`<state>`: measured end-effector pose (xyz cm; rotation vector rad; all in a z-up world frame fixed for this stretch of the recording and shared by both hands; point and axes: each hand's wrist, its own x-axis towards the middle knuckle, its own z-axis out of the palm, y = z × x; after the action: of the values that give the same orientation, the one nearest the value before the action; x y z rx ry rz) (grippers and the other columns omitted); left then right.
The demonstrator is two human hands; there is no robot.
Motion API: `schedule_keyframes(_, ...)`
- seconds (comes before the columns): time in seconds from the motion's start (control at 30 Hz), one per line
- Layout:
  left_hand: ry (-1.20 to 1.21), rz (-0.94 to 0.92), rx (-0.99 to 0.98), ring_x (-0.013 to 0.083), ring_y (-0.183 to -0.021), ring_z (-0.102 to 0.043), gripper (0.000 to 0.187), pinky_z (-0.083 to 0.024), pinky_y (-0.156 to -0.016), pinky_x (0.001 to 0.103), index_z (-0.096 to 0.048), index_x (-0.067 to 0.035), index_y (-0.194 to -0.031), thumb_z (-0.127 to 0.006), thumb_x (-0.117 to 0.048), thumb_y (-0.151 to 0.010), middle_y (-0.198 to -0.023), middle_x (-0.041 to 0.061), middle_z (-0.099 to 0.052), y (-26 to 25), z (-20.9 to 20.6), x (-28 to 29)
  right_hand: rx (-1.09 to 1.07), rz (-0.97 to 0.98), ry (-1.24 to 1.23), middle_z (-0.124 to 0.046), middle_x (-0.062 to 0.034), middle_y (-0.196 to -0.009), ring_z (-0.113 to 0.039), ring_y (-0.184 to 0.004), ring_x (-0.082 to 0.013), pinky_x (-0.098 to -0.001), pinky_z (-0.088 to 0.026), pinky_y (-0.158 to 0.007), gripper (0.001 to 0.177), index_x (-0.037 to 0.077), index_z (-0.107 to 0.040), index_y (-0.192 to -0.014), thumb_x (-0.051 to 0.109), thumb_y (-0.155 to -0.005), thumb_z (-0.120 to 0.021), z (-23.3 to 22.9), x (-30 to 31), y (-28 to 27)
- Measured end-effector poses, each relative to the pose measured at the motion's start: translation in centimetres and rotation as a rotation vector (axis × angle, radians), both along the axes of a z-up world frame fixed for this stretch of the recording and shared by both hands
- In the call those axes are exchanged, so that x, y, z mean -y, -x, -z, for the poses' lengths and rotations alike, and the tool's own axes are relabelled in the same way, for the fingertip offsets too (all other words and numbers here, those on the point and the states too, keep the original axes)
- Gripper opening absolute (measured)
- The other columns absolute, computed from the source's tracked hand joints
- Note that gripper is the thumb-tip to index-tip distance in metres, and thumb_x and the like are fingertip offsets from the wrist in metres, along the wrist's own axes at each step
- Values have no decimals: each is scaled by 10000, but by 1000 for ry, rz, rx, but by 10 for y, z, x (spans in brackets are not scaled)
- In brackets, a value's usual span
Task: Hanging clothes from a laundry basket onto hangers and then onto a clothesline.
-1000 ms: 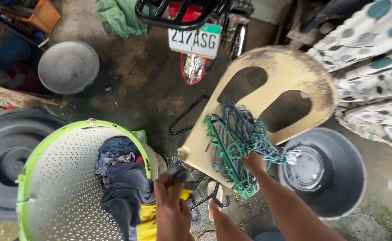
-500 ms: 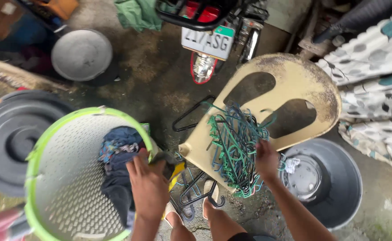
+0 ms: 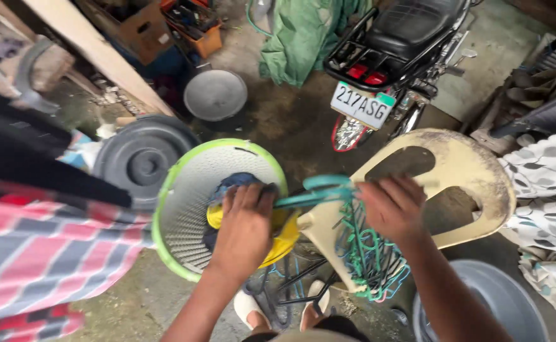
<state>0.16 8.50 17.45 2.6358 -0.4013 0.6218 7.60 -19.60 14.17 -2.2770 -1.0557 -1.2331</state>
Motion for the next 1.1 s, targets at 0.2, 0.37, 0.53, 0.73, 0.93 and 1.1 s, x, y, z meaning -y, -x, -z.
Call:
schedule_keyframes(0.2, 11, -7, -145, 387, -962, -667, 209, -546, -753, 488, -635, 5, -1057, -648, -189, -980, -1019, 192, -627, 22, -26, -50, 23, 33, -335, -504, -170, -1299, -523, -1178, -346, -443, -449, -969, 333, 14, -684, -1247, 51, -947, -821, -35, -82, 25)
schedule_keyframes(0.37, 42, -70, -11, 391, -882, -667, 221, -538, -693, 495, -661, 2, -1097, -642, -178, -970, -979, 189, -625, 47, -66, -81, -305, -274, -319, -465, -143, -1247, -537, -1151, -267, -386, -531, -944, 250, 92, -707, -1093, 33, -868, -798, 84, -151, 50)
schedule_keyframes(0.53, 61, -26, 101, 406, -925, -671, 170, -546, -751, 489, -675, -17, -1025, -663, -154, -924, -951, 186, -647, 67, -77, -117, -809, -352, -22, -487, -186, -1401, -584, -1188, -333, -426, -531, -1010, 287, 125, -735, -1126, 125, -855, -830, 134, -208, 28)
schedule_keyframes(0.73, 86, -99, -182, 432, -847, -661, 222, -517, -723, 510, -714, -10, -1072, -700, -160, -909, -914, 246, -693, 91, -44, -192, -1077, -368, 265, -444, -184, -1343, -414, -1313, -386, -472, -318, -1139, 855, 104, -597, -1347, 329, -600, -950, 139, -171, -51)
schedule_keyframes(0.93, 244, -4, -264, 416, -818, -706, 271, -549, -720, 467, -695, -41, -1192, -684, -131, -937, -850, 274, -693, 107, -23, -215, -853, -451, 449, -307, -150, -1437, -343, -1378, -358, -426, -340, -1119, 647, 131, -642, -1356, 217, -752, -860, 49, -123, -109)
schedule_keyframes(1.1, 262, -41, -242, 438, -783, -696, 283, -532, -671, 499, -715, -39, -1166, -682, -190, -928, -837, 285, -694, 113, -51, -208, -1069, -321, 324, -481, -111, -1346, -534, -1196, -210, -325, -479, -972, 431, 162, -780, -1225, 10, -827, -718, -17, -108, -124)
